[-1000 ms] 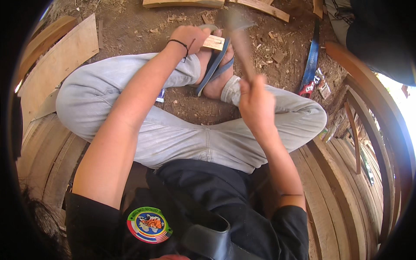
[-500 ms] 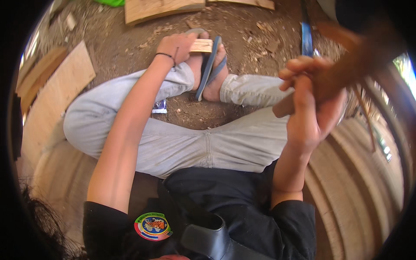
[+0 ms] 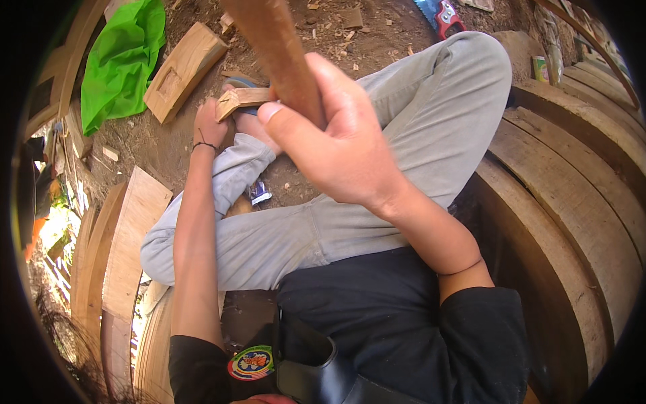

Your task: The person uses a hammer to join small wooden strips together into a rectangular frame while sitting on a dirt floor.

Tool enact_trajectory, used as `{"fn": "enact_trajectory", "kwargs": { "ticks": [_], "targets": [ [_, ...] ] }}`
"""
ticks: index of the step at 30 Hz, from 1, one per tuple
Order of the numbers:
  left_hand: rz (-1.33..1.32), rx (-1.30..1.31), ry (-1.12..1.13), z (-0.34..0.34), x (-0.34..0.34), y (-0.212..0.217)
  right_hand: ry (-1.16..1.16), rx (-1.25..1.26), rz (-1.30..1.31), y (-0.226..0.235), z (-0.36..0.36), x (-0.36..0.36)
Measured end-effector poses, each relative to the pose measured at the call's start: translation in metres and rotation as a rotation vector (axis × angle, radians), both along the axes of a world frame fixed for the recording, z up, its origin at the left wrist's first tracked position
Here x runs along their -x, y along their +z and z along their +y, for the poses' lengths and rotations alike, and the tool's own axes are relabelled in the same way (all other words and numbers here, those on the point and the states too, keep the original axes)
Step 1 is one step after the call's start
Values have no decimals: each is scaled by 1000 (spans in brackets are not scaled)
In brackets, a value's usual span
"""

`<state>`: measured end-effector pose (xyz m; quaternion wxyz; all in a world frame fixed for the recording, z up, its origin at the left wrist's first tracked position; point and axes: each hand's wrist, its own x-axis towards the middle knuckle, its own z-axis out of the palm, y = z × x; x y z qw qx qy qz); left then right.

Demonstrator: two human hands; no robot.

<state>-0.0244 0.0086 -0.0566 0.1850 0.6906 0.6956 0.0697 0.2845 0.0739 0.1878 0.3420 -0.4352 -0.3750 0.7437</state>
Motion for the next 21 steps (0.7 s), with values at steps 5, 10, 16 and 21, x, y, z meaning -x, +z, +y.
{"fn": "enact_trajectory", "kwargs": {
  "ticks": [5, 10, 16, 21],
  "targets": [
    [124, 224, 42, 15, -25, 35, 74, -72, -112, -14, 2, -9],
    [169, 376, -69, 53, -46, 75, 306, -61, -405, -37, 6, -20],
    [76, 311, -158, 59, -28, 69, 635, -502, -891, -77, -1, -23],
    [7, 237, -106, 55, -21, 50, 662, -541, -879, -79, -7, -5]
  ]
}}
